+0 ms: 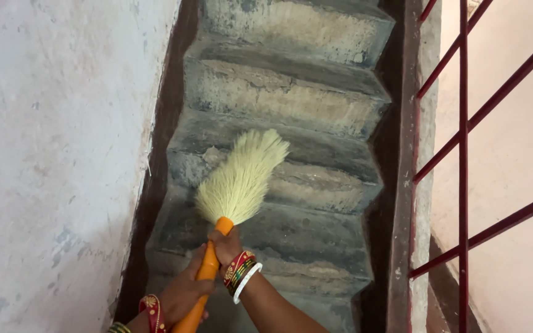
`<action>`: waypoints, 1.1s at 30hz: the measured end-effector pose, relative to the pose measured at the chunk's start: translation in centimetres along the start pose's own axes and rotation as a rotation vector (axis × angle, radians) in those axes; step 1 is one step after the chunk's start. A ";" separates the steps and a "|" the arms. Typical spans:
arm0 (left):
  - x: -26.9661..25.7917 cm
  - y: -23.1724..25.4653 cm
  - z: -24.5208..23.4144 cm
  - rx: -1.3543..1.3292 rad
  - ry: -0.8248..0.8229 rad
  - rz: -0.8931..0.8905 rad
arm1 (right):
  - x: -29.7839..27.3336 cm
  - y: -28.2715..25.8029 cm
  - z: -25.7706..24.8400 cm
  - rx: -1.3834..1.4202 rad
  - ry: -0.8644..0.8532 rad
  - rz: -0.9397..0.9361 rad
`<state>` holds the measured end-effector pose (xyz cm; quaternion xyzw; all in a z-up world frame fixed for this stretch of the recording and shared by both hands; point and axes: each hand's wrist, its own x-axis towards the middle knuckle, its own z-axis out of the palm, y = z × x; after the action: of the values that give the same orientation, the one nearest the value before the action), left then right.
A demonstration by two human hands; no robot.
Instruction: The person sweeps concrete stairs by hand using a hand broom, moving dirt down several steps.
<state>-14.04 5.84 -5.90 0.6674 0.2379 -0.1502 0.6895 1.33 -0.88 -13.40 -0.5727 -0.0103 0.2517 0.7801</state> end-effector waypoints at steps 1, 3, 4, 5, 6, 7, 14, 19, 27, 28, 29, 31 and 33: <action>-0.4 0.0 0.6 0.011 0.019 0.002 | -0.9 -0.3 0.0 0.033 0.007 0.041; -0.9 0.0 2.0 0.019 -0.001 0.046 | -2.3 -1.3 -0.8 0.063 0.026 0.044; -1.1 0.0 2.8 0.014 -0.042 0.087 | -3.1 -1.8 -1.8 0.060 0.039 0.007; -1.3 0.0 3.7 0.008 -0.083 0.128 | -4.0 -2.1 -2.9 0.056 0.053 -0.031; -1.5 0.1 4.7 0.001 -0.118 0.123 | -4.8 -2.5 -3.9 0.079 0.068 -0.046; -1.7 0.2 5.6 -0.006 -0.153 0.119 | -5.6 -2.8 -5.1 0.102 0.084 -0.062; 2.7 -5.1 11.9 -0.402 -0.362 0.071 | -9.3 -1.1 -13.6 0.104 0.293 -0.097; 11.4 -16.7 13.1 -0.301 -0.426 0.147 | -8.4 6.6 -18.9 0.061 0.353 0.253; -1.1 -15.7 9.4 -0.213 -0.217 -0.167 | -7.3 16.9 -16.7 0.011 0.161 0.170; -2.4 -14.4 9.0 -0.195 -0.194 -0.190 | -8.0 16.7 -15.4 -0.048 0.183 0.192; -3.4 -13.4 8.7 -0.168 -0.168 -0.227 | -8.2 16.1 -13.8 -0.108 0.205 0.214; -4.7 -12.5 8.3 -0.255 -0.125 -0.222 | -9.0 14.5 -11.8 -0.188 0.203 0.239; -4.7 -12.2 7.9 -0.305 -0.120 -0.213 | -9.9 13.1 -10.6 -0.220 0.165 0.250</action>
<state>-23.43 -3.28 -13.81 0.5160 0.2859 -0.2240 0.7758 -9.13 -11.46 -26.16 -0.6700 0.0975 0.2964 0.6736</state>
